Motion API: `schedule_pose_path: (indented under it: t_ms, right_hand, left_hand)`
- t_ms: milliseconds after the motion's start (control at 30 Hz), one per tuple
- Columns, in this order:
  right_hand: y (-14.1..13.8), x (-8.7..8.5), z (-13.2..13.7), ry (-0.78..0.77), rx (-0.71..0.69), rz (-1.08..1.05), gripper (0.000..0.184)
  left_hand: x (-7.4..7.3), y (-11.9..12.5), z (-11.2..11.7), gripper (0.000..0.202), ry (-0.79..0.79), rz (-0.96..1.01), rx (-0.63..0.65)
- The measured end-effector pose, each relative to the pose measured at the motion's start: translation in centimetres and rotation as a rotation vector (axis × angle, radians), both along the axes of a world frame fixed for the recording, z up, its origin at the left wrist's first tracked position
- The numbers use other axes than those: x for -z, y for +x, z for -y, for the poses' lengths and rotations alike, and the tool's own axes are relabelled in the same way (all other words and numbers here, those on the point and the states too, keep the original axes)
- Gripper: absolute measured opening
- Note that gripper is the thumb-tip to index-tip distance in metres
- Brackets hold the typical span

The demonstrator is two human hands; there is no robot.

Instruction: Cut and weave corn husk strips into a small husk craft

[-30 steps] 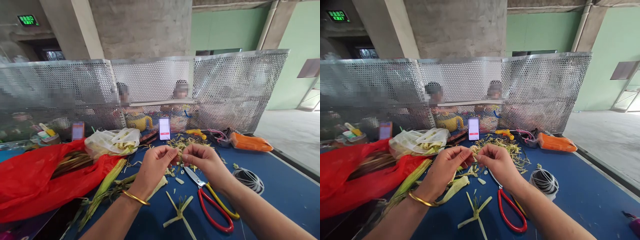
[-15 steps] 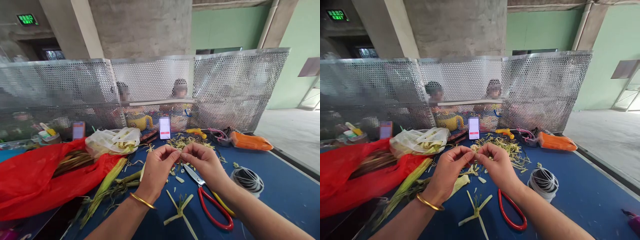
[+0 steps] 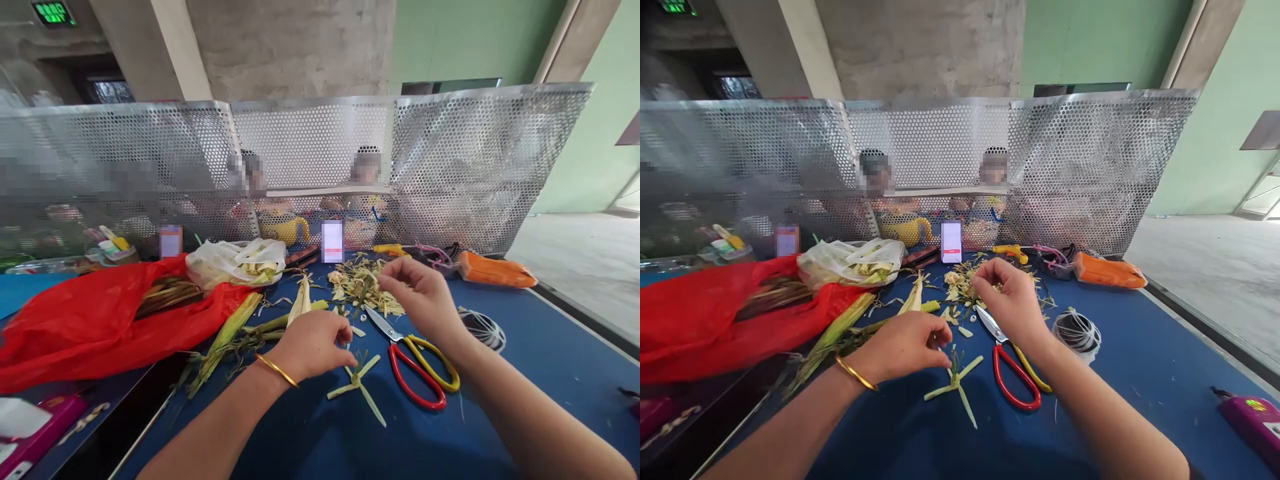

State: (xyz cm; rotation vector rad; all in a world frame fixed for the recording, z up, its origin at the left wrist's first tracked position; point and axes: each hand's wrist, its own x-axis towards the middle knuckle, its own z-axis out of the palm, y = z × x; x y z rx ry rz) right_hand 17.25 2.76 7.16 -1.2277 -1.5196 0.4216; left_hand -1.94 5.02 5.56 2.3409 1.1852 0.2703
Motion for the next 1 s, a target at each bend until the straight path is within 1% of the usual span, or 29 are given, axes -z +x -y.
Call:
schedule_pose_path:
  t_ms: [67,133,200,233,300,333,400,467,533,633,700,767,867,933,1000]
  right_hand:
    - [-0.3,1.1,0.4,-0.007,0.027,0.132,0.01]
    - [-0.6,2.1,1.0,-0.039,0.034,0.213,0.009]
    - [-0.8,3.0,1.7,-0.087,0.037,0.243,0.009]
    - [-0.8,3.4,2.1,-0.106,0.042,0.246,0.01]
    - [-0.7,4.1,2.8,-0.126,0.044,0.231,0.01]
    - [-0.5,4.4,3.2,-0.125,0.038,0.205,0.01]
    - [0.0,5.0,3.7,-0.104,0.014,0.097,0.013]
    - [0.6,5.4,4.1,-0.091,-0.018,-0.078,0.018]
    - [1.1,5.6,4.2,-0.126,-0.06,-0.251,0.023]
    - [0.9,5.5,4.5,-0.221,-0.16,-0.374,0.025]
    - [0.3,5.4,4.7,-0.263,-0.233,-0.376,0.027]
    - [-0.5,5.3,5.0,-0.287,-0.278,-0.352,0.028]
    - [-1.5,5.7,5.4,-0.322,-0.332,-0.315,0.028]
    - [-1.8,6.2,5.3,-0.36,-0.366,-0.311,0.027]
    - [-1.8,6.7,5.2,-0.382,-0.36,-0.322,0.025]
  left_hand:
    - [1.0,0.0,1.0,0.02,0.01,-0.057,-0.02]
    - [2.4,0.4,1.7,0.021,-0.003,-0.048,-0.04]
    - [4.1,0.8,2.2,0.014,-0.02,0.014,-0.065]
    - [4.8,1.0,2.3,0.011,-0.025,0.045,-0.103]
    - [5.9,1.3,2.3,0.013,-0.059,0.138,-0.187]
    - [6.1,1.3,2.3,0.016,-0.145,0.245,-0.221]
    - [6.1,1.2,2.2,0.013,-0.452,0.561,-0.346]
    - [5.6,0.7,2.3,0.01,-0.747,0.87,-0.444]
    - [5.0,0.4,2.6,0.008,-0.907,1.086,-0.507]
    - [4.8,0.2,3.0,0.003,-1.02,1.252,-0.563]
    - [5.0,0.3,3.2,0.005,-1.068,1.281,-0.573]
    - [5.3,0.5,3.2,0.007,-1.088,1.263,-0.574]
    - [5.9,0.8,3.3,0.004,-1.082,1.201,-0.577]
    - [6.2,0.9,3.4,0.005,-1.076,1.146,-0.555]
    - [6.3,0.9,3.5,0.008,-1.042,1.081,-0.534]
